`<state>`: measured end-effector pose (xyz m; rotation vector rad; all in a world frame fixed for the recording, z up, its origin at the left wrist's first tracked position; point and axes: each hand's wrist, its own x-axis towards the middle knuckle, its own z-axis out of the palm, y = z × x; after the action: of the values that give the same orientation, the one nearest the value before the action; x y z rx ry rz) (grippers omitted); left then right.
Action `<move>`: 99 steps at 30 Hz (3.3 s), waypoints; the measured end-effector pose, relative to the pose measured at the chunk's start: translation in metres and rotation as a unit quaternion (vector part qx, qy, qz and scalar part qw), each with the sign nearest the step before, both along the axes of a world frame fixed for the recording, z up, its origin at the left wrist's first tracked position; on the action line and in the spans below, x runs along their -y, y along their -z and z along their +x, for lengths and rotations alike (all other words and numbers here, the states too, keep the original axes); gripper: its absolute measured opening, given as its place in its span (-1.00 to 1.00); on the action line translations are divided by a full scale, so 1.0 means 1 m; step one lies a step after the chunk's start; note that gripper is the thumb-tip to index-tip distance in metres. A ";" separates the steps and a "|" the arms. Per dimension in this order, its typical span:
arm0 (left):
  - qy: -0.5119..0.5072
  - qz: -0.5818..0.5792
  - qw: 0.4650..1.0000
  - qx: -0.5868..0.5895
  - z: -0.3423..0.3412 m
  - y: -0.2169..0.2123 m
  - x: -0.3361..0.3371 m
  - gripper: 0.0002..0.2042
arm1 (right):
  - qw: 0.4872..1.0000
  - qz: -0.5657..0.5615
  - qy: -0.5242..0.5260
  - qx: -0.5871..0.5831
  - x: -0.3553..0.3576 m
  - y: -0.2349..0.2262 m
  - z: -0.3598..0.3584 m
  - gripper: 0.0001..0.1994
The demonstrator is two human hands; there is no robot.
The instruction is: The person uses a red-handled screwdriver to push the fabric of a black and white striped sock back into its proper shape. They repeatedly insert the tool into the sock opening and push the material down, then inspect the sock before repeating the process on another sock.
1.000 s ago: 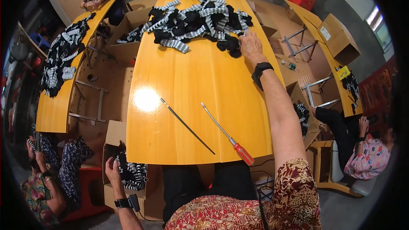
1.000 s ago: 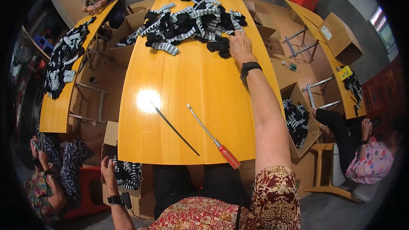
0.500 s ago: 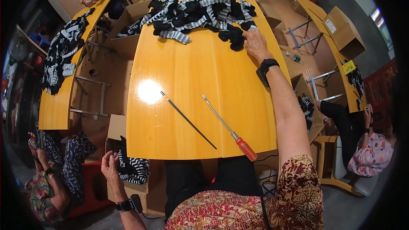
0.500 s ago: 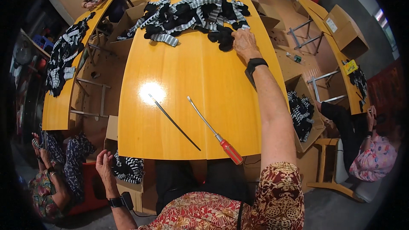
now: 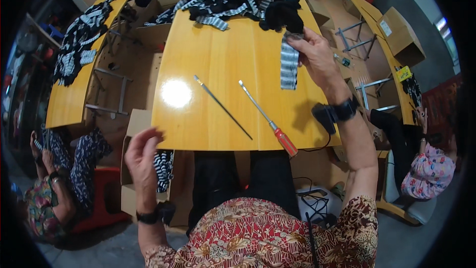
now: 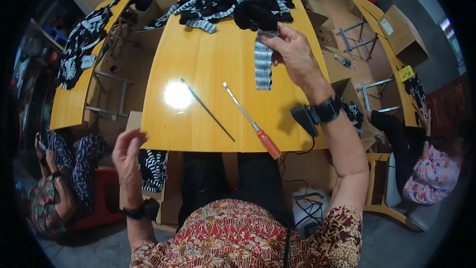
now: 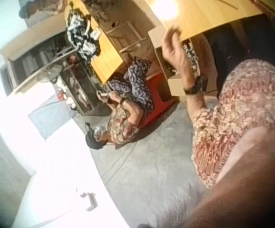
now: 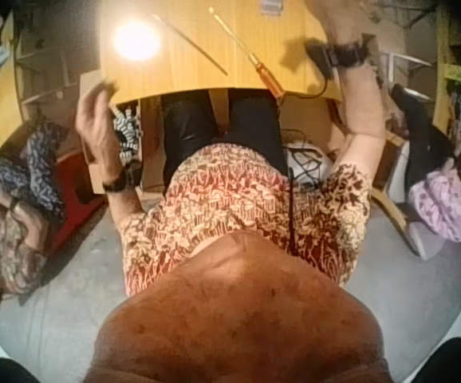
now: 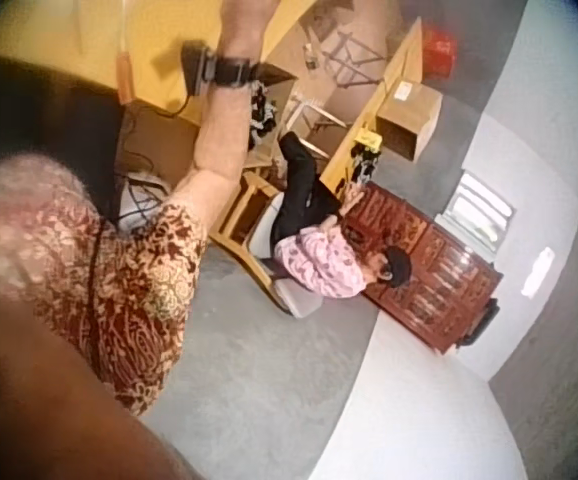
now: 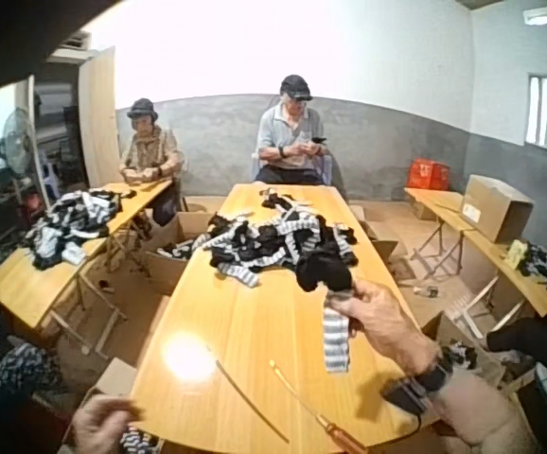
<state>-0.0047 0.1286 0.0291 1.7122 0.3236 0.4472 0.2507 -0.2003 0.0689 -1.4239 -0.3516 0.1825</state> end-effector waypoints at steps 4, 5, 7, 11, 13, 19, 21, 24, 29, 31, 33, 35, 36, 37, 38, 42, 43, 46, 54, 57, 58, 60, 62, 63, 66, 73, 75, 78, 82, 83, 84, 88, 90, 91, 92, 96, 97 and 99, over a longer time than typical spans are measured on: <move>0.196 -0.094 0.976 0.015 0.026 -0.035 0.069 -0.58 | 0.992 0.109 -0.024 -0.056 -0.023 -0.013 -0.065 -0.91; 0.237 -0.130 0.962 0.025 0.032 -0.031 0.082 -0.51 | 0.990 0.120 -0.031 -0.071 -0.029 -0.009 -0.077 -0.90; 0.247 -0.198 0.949 0.005 0.039 -0.030 0.108 -0.58 | 0.985 0.137 -0.050 -0.088 -0.040 -0.001 -0.102 -0.88; 0.215 -0.282 0.935 -0.012 0.037 -0.002 0.117 -0.89 | 0.963 0.207 -0.040 -0.166 -0.050 0.020 -0.140 -0.91; 0.242 -0.220 0.944 -0.032 0.028 0.001 0.113 -0.90 | 0.945 0.266 -0.040 -0.187 -0.051 0.028 -0.148 -0.91; 0.275 -0.205 0.935 -0.086 0.005 0.014 0.104 -0.90 | 0.927 0.310 0.012 -0.211 -0.051 0.057 -0.144 -0.92; 0.278 -0.174 0.942 -0.073 0.006 0.011 0.104 -0.91 | 0.931 0.283 0.010 -0.230 -0.049 0.067 -0.141 -0.90; 0.267 -0.129 0.950 -0.099 0.007 0.008 0.100 -0.91 | 0.938 0.254 0.018 -0.234 -0.050 0.083 -0.142 -0.87; 0.224 -0.130 0.961 -0.099 0.014 0.023 0.096 -0.85 | 0.976 -0.087 0.150 0.135 -0.029 0.104 -0.134 -0.88; 0.231 -0.119 0.962 -0.085 0.019 0.021 0.097 -0.78 | 0.907 -0.231 0.210 0.282 -0.024 0.089 -0.156 -0.87; 0.245 -0.100 0.960 -0.089 0.024 0.023 0.099 -0.72 | 0.944 -0.173 0.171 0.222 -0.024 0.065 -0.184 -0.86; 0.257 -0.119 0.955 -0.086 0.024 0.023 0.102 -0.68 | 0.947 -0.175 0.103 0.249 -0.030 0.048 -0.206 -0.86; 0.269 -0.129 0.951 -0.083 0.026 0.022 0.104 -0.66 | 0.945 -0.179 0.074 0.264 -0.033 0.044 -0.214 -0.86; 0.272 -0.115 0.952 -0.079 0.027 0.020 0.104 -0.67 | 0.946 -0.149 0.030 0.285 -0.039 0.046 -0.217 -0.83; 0.277 -0.132 0.948 -0.079 0.026 0.017 0.105 -0.66 | 0.922 -0.184 0.041 0.337 -0.042 0.049 -0.218 -0.81; 0.290 -0.166 0.940 -0.070 0.021 0.005 0.107 -0.60 | 0.850 -0.278 0.074 0.441 -0.046 0.056 -0.216 -0.76; 0.289 -0.168 0.940 -0.067 0.018 0.004 0.106 -0.58 | 0.844 -0.287 0.079 0.445 -0.046 0.057 -0.216 -0.76; 0.320 -0.175 0.930 -0.053 0.013 -0.001 0.104 -0.57 | 0.833 -0.300 0.103 0.454 -0.048 0.058 -0.216 -0.79; 0.271 -0.183 0.945 -0.004 0.017 0.008 0.118 -0.49 | 0.981 -0.131 0.061 0.131 -0.041 0.052 -0.213 -0.91; 0.234 -0.181 0.955 0.005 0.015 0.015 0.125 -0.57 | 0.999 -0.036 0.003 -0.017 -0.036 0.059 -0.207 -0.89; 0.221 -0.173 0.960 0.006 0.015 0.017 0.125 -0.61 | 0.999 -0.028 -0.003 -0.025 -0.035 0.061 -0.207 -0.89; 0.221 -0.143 0.965 0.011 0.018 0.024 0.123 -0.69 | 0.999 -0.012 -0.015 -0.040 -0.034 0.062 -0.206 -0.90; 0.219 -0.138 0.966 0.014 0.018 0.025 0.123 -0.75 | 0.997 0.010 -0.020 -0.080 -0.034 0.062 -0.207 -0.91; 0.218 -0.147 0.965 0.014 0.014 0.022 0.126 -0.77 | 0.994 0.022 -0.022 -0.101 -0.034 0.063 -0.208 -0.91; 0.219 -0.114 0.969 0.001 0.013 0.019 0.134 -0.79 | 0.996 0.027 -0.007 -0.080 -0.033 0.067 -0.205 -0.93; 0.192 -0.081 0.978 -0.010 0.020 0.032 0.134 -0.83 | 0.995 0.056 0.009 -0.084 -0.038 0.070 -0.203 -0.95; 0.161 0.040 0.986 -0.030 0.017 0.028 0.138 -0.85 | 0.993 0.081 0.018 -0.088 -0.040 0.074 -0.208 -0.96; 0.144 0.155 0.977 -0.034 0.020 0.020 0.141 -0.85 | 0.960 0.224 -0.053 -0.162 -0.030 0.078 -0.198 -0.96; 0.184 -0.010 0.983 0.002 0.033 0.026 0.137 -0.86 | 0.965 0.222 -0.053 -0.132 -0.026 0.074 -0.202 -0.95; 0.194 -0.050 0.980 0.012 0.034 0.026 0.138 -0.86 | 0.976 0.183 -0.035 -0.110 -0.023 0.074 -0.203 -0.95; 0.196 -0.025 0.980 0.014 0.033 0.024 0.140 -0.86 | 0.985 0.144 -0.018 -0.089 -0.022 0.073 -0.204 -0.95; 0.194 -0.001 0.980 0.053 0.030 0.024 0.148 -0.87 | 0.996 -0.036 0.055 0.068 -0.028 0.064 -0.208 -0.88; 0.198 -0.004 0.978 0.060 0.030 0.025 0.148 -0.88 | 0.999 -0.015 0.013 0.034 -0.023 0.071 -0.202 -0.84; 0.206 0.005 0.977 0.050 0.030 0.023 0.146 -0.88 | 0.999 -0.020 0.020 0.046 -0.023 0.072 -0.203 -0.83; 0.213 0.015 0.976 0.039 0.030 0.022 0.144 -0.88 | 0.998 -0.019 0.033 0.043 -0.021 0.070 -0.204 -0.84; 0.210 0.039 0.976 0.033 0.028 0.021 0.143 -0.89 | 0.997 -0.050 0.035 0.037 -0.020 0.053 -0.208 -0.87; 0.212 0.038 0.976 0.038 0.028 0.021 0.144 -0.89 | 0.997 -0.066 0.027 0.037 -0.018 0.054 -0.208 -0.88; 0.213 0.055 0.974 0.047 0.029 0.022 0.145 -0.90 | 0.998 -0.058 0.029 0.009 -0.017 0.054 -0.207 -0.90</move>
<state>0.0243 -0.0167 0.0069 1.8016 -0.1420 0.2298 0.0439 -0.1832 0.0149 -1.5498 -0.3184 0.1460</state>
